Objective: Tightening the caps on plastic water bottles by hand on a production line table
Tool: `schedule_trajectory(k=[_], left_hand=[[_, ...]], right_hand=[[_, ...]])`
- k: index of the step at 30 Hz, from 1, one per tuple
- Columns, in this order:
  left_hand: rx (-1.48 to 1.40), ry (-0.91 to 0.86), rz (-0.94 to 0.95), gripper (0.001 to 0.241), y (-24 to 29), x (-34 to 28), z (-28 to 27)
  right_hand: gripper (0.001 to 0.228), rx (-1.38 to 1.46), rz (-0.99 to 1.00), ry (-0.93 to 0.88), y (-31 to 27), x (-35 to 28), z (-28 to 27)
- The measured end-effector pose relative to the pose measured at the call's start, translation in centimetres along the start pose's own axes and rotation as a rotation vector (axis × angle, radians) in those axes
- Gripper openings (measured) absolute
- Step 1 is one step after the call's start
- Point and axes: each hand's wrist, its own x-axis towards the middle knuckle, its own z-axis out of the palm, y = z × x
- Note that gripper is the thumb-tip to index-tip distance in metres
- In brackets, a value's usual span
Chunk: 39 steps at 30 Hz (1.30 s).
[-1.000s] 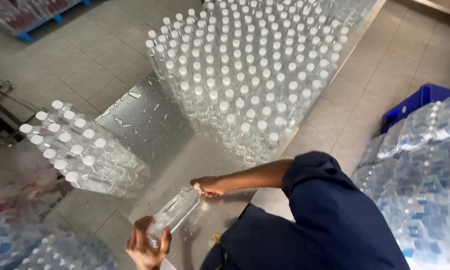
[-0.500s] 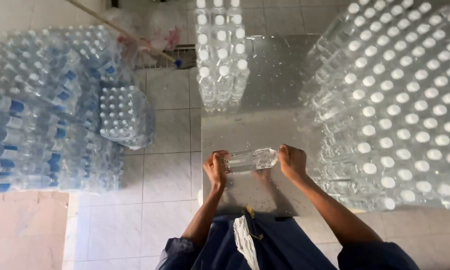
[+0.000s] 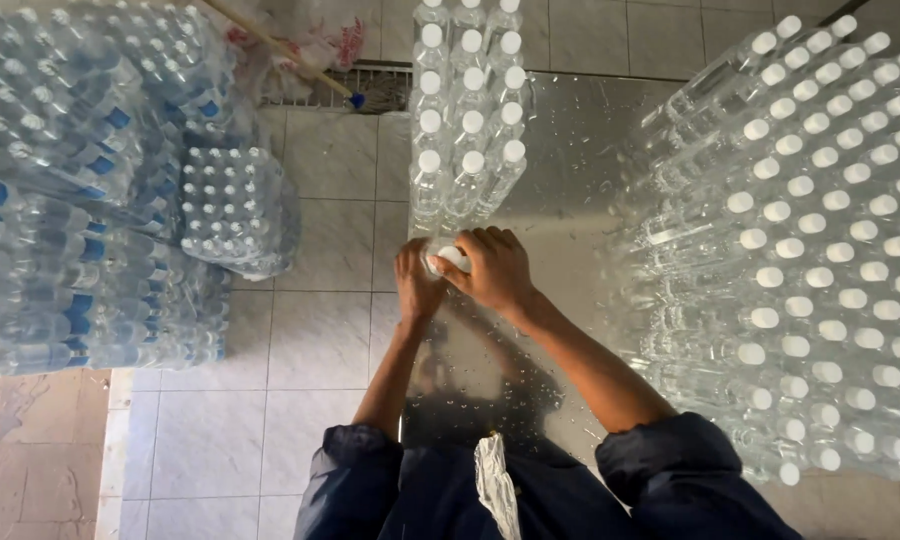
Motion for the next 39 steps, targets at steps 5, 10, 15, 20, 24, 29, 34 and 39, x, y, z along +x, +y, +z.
schedule_trajectory(k=[5,10,15,20,24,29,34,39], left_hand=[[0.085,0.083,-0.411,0.104,-0.5,2.5,2.2],[-0.121,0.179,-0.319,0.099,-1.6,1.8,3.7],[-0.303,0.425,-0.232,0.085,6.3,-1.1,7.4],[-0.518,-0.49,-0.124,0.071,21.2,-0.3,20.1],[-0.266,-0.621,0.302,0.092,22.5,7.5,31.9],[-0.169,-0.703,0.333,0.083,20.8,8.1,34.7],[-0.176,-0.43,0.237,0.085,16.3,4.5,27.3],[-0.111,-0.397,-0.03,0.072,14.5,1.1,19.9]], right_hand=[[0.023,0.337,0.412,-0.046,0.3,-5.3,-0.5],[0.015,0.272,0.772,0.069,8.5,-12.1,-3.5],[0.011,0.272,1.156,0.366,15.1,-19.2,-4.6],[0.015,-0.204,0.851,-0.033,13.0,-24.3,0.4],[0.007,-0.067,0.841,0.07,14.7,-25.7,2.6],[0.01,-0.085,0.765,0.162,14.4,-25.7,2.7],[0.015,0.271,0.964,0.378,13.8,-25.9,1.1],[0.013,0.858,1.325,0.77,11.3,-22.1,-2.2]])
